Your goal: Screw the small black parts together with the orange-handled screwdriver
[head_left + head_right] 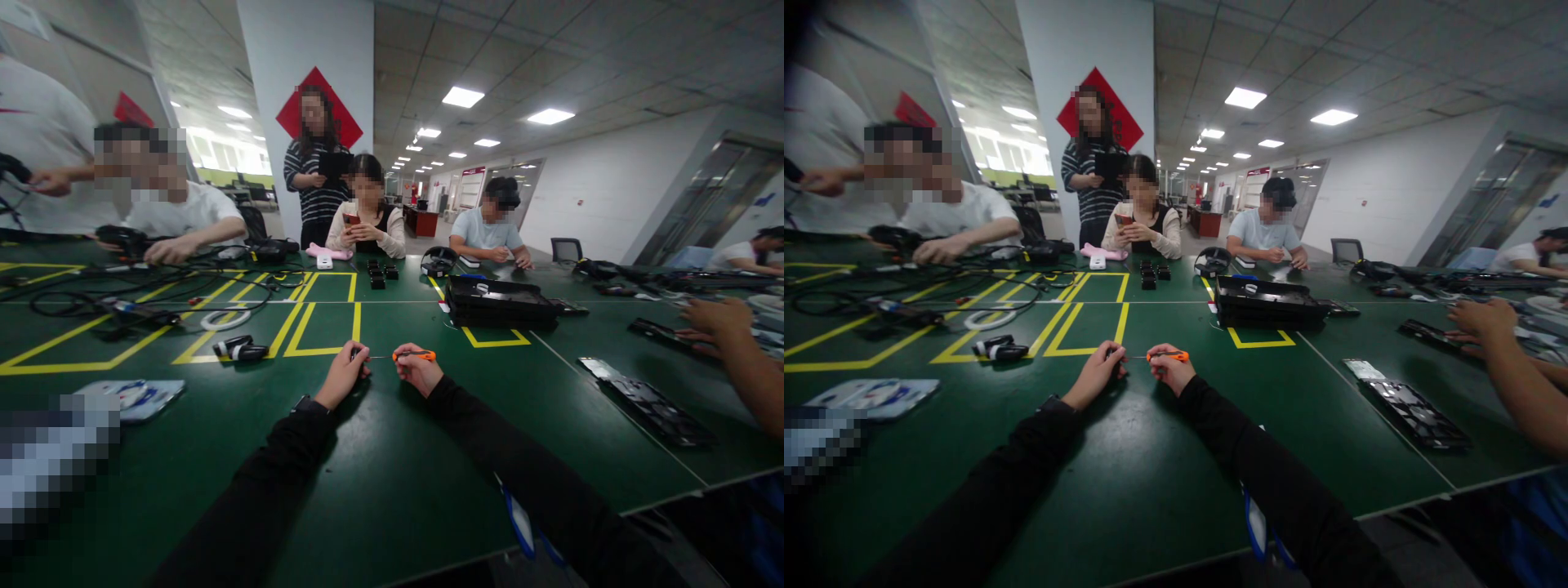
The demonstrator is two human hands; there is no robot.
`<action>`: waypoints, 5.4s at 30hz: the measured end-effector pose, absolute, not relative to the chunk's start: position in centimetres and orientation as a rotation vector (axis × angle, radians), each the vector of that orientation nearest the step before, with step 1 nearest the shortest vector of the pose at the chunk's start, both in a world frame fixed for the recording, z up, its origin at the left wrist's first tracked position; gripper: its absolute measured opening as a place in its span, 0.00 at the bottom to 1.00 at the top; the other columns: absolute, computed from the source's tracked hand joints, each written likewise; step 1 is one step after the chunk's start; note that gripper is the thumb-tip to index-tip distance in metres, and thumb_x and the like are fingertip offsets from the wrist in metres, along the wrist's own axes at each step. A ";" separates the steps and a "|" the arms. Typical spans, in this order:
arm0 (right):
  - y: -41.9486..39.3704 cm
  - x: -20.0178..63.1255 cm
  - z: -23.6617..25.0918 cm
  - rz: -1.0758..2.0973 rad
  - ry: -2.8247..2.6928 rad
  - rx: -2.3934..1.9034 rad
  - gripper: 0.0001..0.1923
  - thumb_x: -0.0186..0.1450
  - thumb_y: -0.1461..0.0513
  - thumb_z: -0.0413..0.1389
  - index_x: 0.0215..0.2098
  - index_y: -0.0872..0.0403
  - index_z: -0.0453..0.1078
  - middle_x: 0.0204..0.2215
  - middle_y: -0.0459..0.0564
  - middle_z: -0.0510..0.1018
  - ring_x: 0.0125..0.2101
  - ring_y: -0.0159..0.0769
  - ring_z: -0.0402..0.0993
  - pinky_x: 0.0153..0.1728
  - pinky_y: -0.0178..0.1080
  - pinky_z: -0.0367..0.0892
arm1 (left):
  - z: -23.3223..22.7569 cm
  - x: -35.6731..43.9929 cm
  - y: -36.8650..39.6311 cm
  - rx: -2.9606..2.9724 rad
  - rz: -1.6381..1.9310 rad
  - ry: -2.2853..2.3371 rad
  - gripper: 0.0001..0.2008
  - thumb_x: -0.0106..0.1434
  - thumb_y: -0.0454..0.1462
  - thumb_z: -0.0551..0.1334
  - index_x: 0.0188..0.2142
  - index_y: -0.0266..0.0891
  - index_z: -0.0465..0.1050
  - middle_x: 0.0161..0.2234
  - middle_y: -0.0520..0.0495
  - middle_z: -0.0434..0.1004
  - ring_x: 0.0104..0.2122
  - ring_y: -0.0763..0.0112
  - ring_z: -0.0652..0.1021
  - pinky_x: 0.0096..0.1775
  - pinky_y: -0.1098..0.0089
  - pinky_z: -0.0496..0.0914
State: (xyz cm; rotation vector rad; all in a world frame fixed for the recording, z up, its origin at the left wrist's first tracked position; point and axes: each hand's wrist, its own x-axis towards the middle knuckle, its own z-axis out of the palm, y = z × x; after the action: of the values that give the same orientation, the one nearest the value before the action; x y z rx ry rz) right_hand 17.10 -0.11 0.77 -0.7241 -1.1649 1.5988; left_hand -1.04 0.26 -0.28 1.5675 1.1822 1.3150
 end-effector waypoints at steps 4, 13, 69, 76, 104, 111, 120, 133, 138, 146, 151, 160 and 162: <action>0.0 17.2 0.7 1.621 -1.151 -0.706 0.09 0.50 0.63 0.57 0.30 0.54 0.67 0.21 0.44 0.69 0.20 0.26 0.64 0.19 0.29 0.58 | -0.2 -1.0 0.2 1.564 1.304 1.193 0.14 0.55 0.48 0.53 0.33 0.38 0.62 0.25 0.52 0.70 0.19 0.76 0.71 0.22 0.75 0.64; 0.3 17.2 0.5 1.600 -1.146 -0.786 0.12 0.52 0.58 0.56 0.33 0.54 0.66 0.18 0.45 0.71 0.15 0.26 0.63 0.17 0.30 0.56 | 0.0 -0.9 0.0 1.536 1.317 1.197 0.15 0.55 0.48 0.54 0.32 0.38 0.62 0.25 0.52 0.71 0.19 0.76 0.71 0.22 0.75 0.64; -0.7 17.6 1.5 1.037 -1.496 -0.818 0.06 0.52 0.61 0.55 0.28 0.55 0.66 0.18 0.44 0.72 0.17 0.27 0.65 0.20 0.31 0.59 | 0.3 -1.3 0.0 1.317 1.387 1.115 0.19 0.57 0.49 0.48 0.28 0.36 0.64 0.21 0.50 0.69 0.17 0.76 0.70 0.21 0.74 0.64; -0.6 18.3 0.4 0.681 -1.958 -0.898 0.09 0.52 0.64 0.56 0.33 0.54 0.66 0.25 0.44 0.73 0.27 0.30 0.68 0.34 0.35 0.62 | -0.1 -1.6 0.3 1.433 1.430 1.205 0.16 0.52 0.48 0.58 0.30 0.37 0.64 0.25 0.51 0.69 0.20 0.76 0.70 0.22 0.75 0.63; 1.3 18.1 -0.8 0.513 -2.027 -1.124 0.08 0.60 0.65 0.48 0.34 0.57 0.69 0.34 0.51 0.73 0.36 0.32 0.67 0.41 0.38 0.60 | -0.2 -1.6 0.2 1.871 1.403 1.457 0.13 0.54 0.47 0.56 0.28 0.39 0.65 0.27 0.52 0.68 0.29 0.72 0.70 0.33 0.72 0.62; 0.8 18.2 -0.7 0.373 -2.112 -1.135 0.07 0.55 0.66 0.55 0.33 0.56 0.67 0.31 0.48 0.72 0.34 0.33 0.65 0.38 0.37 0.61 | -0.2 -1.6 0.4 1.828 1.392 1.481 0.12 0.54 0.46 0.56 0.29 0.40 0.65 0.26 0.53 0.68 0.28 0.72 0.69 0.32 0.72 0.62; 1.1 17.8 -0.7 0.372 -2.124 -1.124 0.11 0.61 0.66 0.46 0.28 0.57 0.70 0.31 0.50 0.73 0.37 0.32 0.66 0.43 0.38 0.58 | -0.3 -1.6 0.5 1.829 1.398 1.476 0.12 0.54 0.46 0.56 0.29 0.40 0.65 0.27 0.52 0.68 0.29 0.71 0.70 0.33 0.72 0.62; 0.9 17.8 -0.5 0.386 -2.095 -1.162 0.11 0.62 0.64 0.45 0.29 0.56 0.70 0.30 0.49 0.73 0.35 0.32 0.65 0.40 0.37 0.58 | 0.2 -1.4 0.2 1.821 1.362 1.474 0.11 0.54 0.46 0.55 0.28 0.40 0.64 0.28 0.52 0.68 0.29 0.70 0.70 0.34 0.71 0.63; 0.9 18.1 -0.5 0.352 -2.099 -1.159 0.06 0.58 0.67 0.50 0.30 0.56 0.69 0.30 0.49 0.72 0.34 0.33 0.65 0.39 0.37 0.59 | 0.0 -1.4 0.4 1.789 1.357 1.446 0.13 0.56 0.47 0.53 0.29 0.39 0.65 0.26 0.52 0.68 0.28 0.71 0.70 0.33 0.71 0.63; 0.8 17.9 -0.6 0.415 -2.058 -1.191 0.05 0.57 0.65 0.52 0.33 0.56 0.68 0.31 0.49 0.72 0.35 0.33 0.65 0.39 0.37 0.60 | -0.1 -1.5 0.4 1.809 1.366 1.441 0.14 0.55 0.48 0.54 0.29 0.39 0.65 0.25 0.52 0.68 0.27 0.72 0.69 0.32 0.72 0.62; 1.0 17.9 -0.3 0.378 -2.089 -1.196 0.08 0.60 0.66 0.48 0.27 0.57 0.68 0.29 0.49 0.71 0.33 0.33 0.65 0.39 0.37 0.59 | -0.1 -1.4 0.4 1.845 1.374 1.464 0.12 0.54 0.46 0.55 0.29 0.40 0.64 0.27 0.52 0.68 0.29 0.71 0.69 0.34 0.71 0.62; 0.7 17.9 -0.2 0.478 -1.973 -1.216 0.06 0.57 0.65 0.51 0.34 0.56 0.67 0.32 0.48 0.72 0.34 0.32 0.66 0.38 0.37 0.61 | 0.3 -1.3 0.2 1.834 1.333 1.488 0.11 0.54 0.45 0.55 0.29 0.40 0.64 0.28 0.51 0.68 0.31 0.69 0.70 0.36 0.69 0.63; 0.9 17.9 -0.4 0.423 -2.035 -1.218 0.06 0.58 0.65 0.50 0.31 0.56 0.68 0.31 0.50 0.72 0.35 0.33 0.66 0.40 0.38 0.60 | 0.3 -1.4 0.2 1.835 1.343 1.484 0.11 0.54 0.45 0.55 0.29 0.40 0.64 0.28 0.51 0.68 0.31 0.69 0.70 0.36 0.70 0.63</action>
State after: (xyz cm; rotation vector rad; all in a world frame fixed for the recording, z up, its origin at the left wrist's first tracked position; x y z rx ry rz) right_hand 17.93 0.93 -0.42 -1.2177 -2.0349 0.4225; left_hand -1.36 0.15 0.33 1.8348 1.4837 1.3427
